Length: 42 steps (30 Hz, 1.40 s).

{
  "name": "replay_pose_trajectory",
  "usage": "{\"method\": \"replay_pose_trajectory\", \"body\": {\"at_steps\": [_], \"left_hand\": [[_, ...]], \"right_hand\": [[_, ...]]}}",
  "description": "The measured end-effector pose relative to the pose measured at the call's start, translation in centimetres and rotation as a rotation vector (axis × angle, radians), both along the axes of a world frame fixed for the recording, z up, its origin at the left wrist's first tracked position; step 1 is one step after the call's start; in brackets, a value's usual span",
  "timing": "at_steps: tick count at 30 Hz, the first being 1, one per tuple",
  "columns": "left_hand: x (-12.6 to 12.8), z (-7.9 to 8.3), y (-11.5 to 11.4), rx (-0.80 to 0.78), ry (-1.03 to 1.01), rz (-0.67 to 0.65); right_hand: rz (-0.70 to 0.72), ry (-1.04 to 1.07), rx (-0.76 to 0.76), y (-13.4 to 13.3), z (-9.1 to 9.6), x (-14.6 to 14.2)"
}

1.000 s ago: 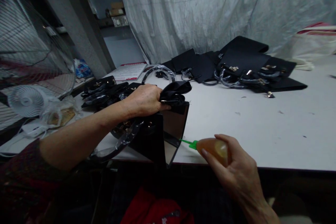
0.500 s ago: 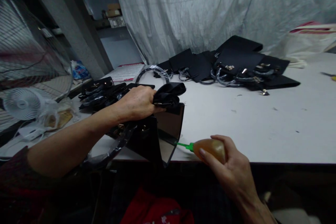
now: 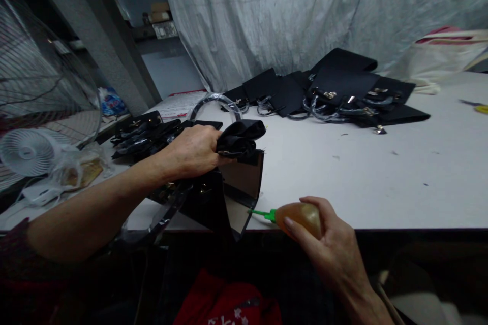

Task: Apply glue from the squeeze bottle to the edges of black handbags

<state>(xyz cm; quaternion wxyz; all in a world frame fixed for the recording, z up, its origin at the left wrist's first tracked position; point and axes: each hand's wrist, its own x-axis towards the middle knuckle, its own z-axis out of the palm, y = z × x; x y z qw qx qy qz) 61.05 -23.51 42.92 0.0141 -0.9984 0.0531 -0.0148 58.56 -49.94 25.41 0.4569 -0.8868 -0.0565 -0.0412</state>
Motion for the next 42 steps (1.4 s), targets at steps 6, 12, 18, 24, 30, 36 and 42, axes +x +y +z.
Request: {"method": "replay_pose_trajectory", "body": {"at_steps": [6, 12, 18, 24, 30, 36, 42], "left_hand": [[-0.3, 0.1, -0.2, 0.003, 0.023, -0.021], [-0.6, 0.1, -0.1, 0.010, 0.015, -0.028], [-1.1, 0.2, 0.0, 0.010, 0.018, -0.040], [-1.7, 0.4, 0.0, -0.005, 0.035, -0.040], [-2.1, 0.5, 0.1, -0.004, 0.050, -0.046], [-2.5, 0.6, 0.0, -0.011, 0.061, -0.025], [-2.6, 0.8, -0.1, -0.013, 0.059, -0.033]], "right_hand": [[0.026, 0.001, 0.002, 0.2, -0.1, -0.1], [-0.061, -0.051, 0.004, 0.2, -0.1, -0.1], [0.081, -0.035, -0.023, -0.3, -0.4, -0.3], [0.103, 0.020, 0.014, -0.4, -0.5, -0.7], [0.056, 0.032, 0.014, -0.3, -0.4, -0.7], [-0.045, -0.018, 0.052, 0.4, 0.0, -0.8], [0.028, 0.039, 0.045, 0.0, -0.1, -0.3]]}}
